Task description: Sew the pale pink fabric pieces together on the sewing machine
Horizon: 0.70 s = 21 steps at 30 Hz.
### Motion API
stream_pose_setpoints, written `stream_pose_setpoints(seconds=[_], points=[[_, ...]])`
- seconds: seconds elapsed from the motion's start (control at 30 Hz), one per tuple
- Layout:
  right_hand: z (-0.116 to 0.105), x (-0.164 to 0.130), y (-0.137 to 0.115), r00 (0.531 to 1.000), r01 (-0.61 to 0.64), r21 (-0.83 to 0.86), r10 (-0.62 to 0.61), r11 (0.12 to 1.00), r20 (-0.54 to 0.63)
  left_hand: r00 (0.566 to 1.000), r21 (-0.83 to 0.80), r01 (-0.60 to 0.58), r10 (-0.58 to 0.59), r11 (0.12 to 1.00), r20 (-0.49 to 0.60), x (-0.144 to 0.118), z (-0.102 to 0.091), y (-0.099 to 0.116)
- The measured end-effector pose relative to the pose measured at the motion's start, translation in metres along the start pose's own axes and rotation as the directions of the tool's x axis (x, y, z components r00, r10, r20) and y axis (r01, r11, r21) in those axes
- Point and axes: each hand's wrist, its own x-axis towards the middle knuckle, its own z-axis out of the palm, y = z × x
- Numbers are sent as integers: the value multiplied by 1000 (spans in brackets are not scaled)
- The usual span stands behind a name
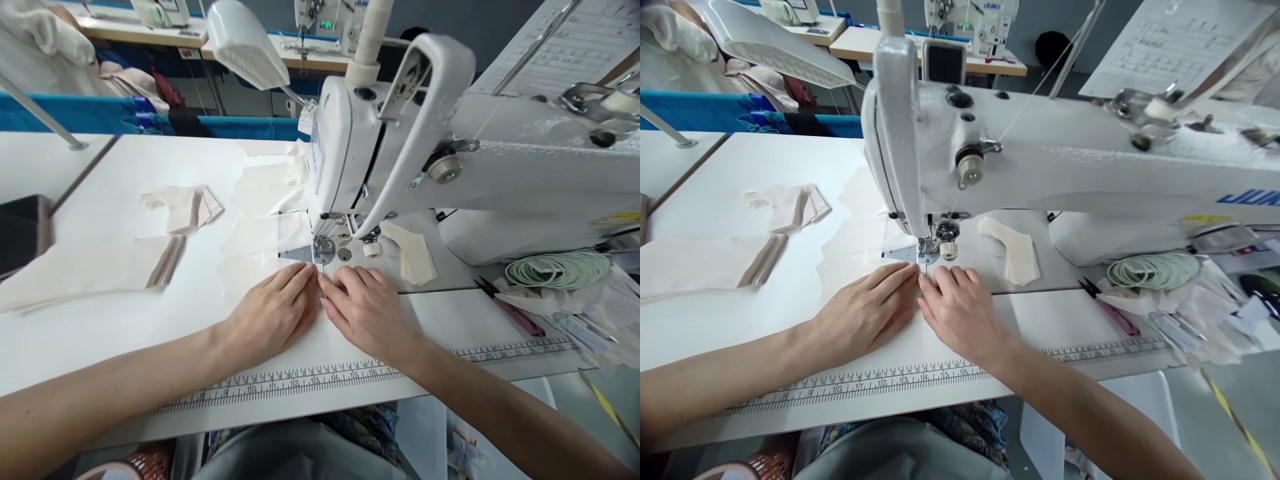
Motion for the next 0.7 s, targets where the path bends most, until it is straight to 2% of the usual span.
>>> stream_pose_setpoints(seconds=[0.33, 0.7], points=[[7, 17, 12, 998, 51, -76, -52, 996, -22, 999, -6, 40, -40, 999, 23, 8, 3, -14], [10, 17, 15, 998, 23, -86, -29, 996, -64, 999, -61, 45, -44, 997, 15, 11, 6, -20]])
